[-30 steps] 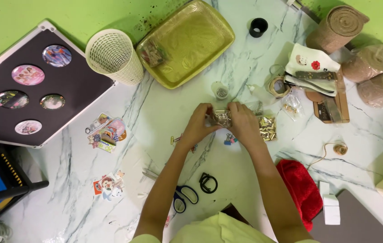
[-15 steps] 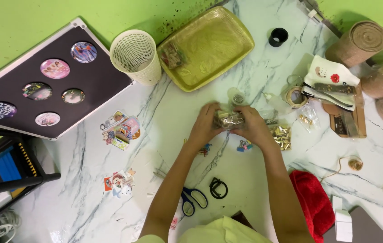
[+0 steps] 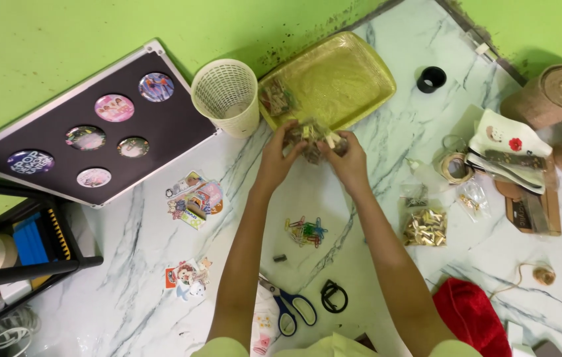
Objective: The person cleans a gold tray with a cloth, sorts through various bags of clips and fasteners on a desk, and organizes stationery supplies including rolls of twine and tape into a storage bin.
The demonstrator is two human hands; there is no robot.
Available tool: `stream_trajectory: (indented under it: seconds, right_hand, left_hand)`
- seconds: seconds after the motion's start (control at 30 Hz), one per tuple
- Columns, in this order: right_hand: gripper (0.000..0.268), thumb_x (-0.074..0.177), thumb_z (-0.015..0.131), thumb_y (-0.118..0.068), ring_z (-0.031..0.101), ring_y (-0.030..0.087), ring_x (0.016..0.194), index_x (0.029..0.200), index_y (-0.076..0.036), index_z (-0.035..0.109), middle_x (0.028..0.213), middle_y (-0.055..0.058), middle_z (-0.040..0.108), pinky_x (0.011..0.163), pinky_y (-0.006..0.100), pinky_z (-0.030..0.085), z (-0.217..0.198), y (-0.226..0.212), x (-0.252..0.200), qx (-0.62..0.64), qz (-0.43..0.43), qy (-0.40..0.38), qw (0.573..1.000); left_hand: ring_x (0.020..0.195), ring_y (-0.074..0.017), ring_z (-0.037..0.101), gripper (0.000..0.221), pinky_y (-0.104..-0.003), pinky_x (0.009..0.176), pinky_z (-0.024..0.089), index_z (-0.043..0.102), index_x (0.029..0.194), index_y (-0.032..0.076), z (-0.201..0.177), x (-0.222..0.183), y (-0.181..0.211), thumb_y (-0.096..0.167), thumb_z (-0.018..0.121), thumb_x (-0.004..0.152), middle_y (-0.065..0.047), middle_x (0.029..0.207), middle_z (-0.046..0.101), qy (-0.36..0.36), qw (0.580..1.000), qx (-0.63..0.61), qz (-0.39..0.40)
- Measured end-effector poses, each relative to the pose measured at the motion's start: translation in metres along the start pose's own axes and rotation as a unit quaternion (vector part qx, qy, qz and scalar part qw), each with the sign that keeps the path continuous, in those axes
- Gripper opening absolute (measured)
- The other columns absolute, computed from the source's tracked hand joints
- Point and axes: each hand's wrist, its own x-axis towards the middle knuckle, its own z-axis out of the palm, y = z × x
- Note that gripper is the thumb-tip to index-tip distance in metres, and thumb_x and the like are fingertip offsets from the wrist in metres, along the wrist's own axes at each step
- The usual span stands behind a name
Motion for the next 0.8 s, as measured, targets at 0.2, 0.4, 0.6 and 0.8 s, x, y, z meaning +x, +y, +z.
stream_trajectory:
  seconds: [0.2, 0.4, 0.6, 0.8]
  right_hand:
    - [0.055, 0.09, 0.084, -0.031, 0.072, 0.021, 0.079, 0.123, 0.005, 0.059, 0.094, 0.014, 0.073, 0.07, 0.035, 0.058, 0.059, 0.013, 0.056, -0.017, -0.093, 0.074, 0.993]
    - [0.033, 0.083, 0.077, -0.029, 0.056, 0.042, 0.108, 0.103, -0.003, 0.071, 0.121, 0.023, 0.062, 0.091, 0.049, 0.045, 0.067, 0.028, 0.074, -0.385, -0.263, 0.124, 0.876]
    - [0.04, 0.101, 0.063, -0.039, 0.051, 0.038, 0.12, 0.12, -0.005, 0.069, 0.124, 0.017, 0.061, 0.101, 0.057, 0.037, 0.054, 0.038, 0.078, -0.437, -0.144, -0.014, 0.888]
    - [0.073, 0.089, 0.074, -0.028, 0.048, 0.039, 0.123, 0.148, 0.003, 0.045, 0.136, 0.023, 0.053, 0.097, 0.053, 0.038, 0.025, 0.016, 0.043, -0.383, -0.216, -0.001, 0.898]
  left_hand:
    - [0.144, -0.0409, 0.043, 0.041, -0.049, 0.121, 0.036, 0.055, 0.145, 0.004, 0.009, 0.039, -0.059, 0.012, 0.061, 0.105, -0.023, 0.155, 0.047, 0.108, 0.981, 0.144, 0.066]
    - [0.15, -0.0473, 0.025, 0.068, -0.052, 0.121, 0.027, 0.04, 0.151, -0.003, 0.02, 0.034, -0.062, 0.012, 0.07, 0.092, -0.032, 0.161, 0.028, 0.036, 0.951, 0.286, 0.109]
    - [0.152, -0.0437, 0.025, 0.087, -0.064, 0.122, 0.019, 0.028, 0.157, -0.002, 0.025, 0.047, -0.067, 0.023, 0.076, 0.089, -0.029, 0.161, 0.025, -0.036, 0.925, 0.377, 0.04]
    - [0.145, -0.0497, 0.026, 0.083, -0.068, 0.117, 0.019, 0.034, 0.149, -0.007, 0.027, 0.041, -0.043, 0.022, 0.078, 0.086, -0.033, 0.158, 0.026, 0.003, 0.93, 0.36, 0.072]
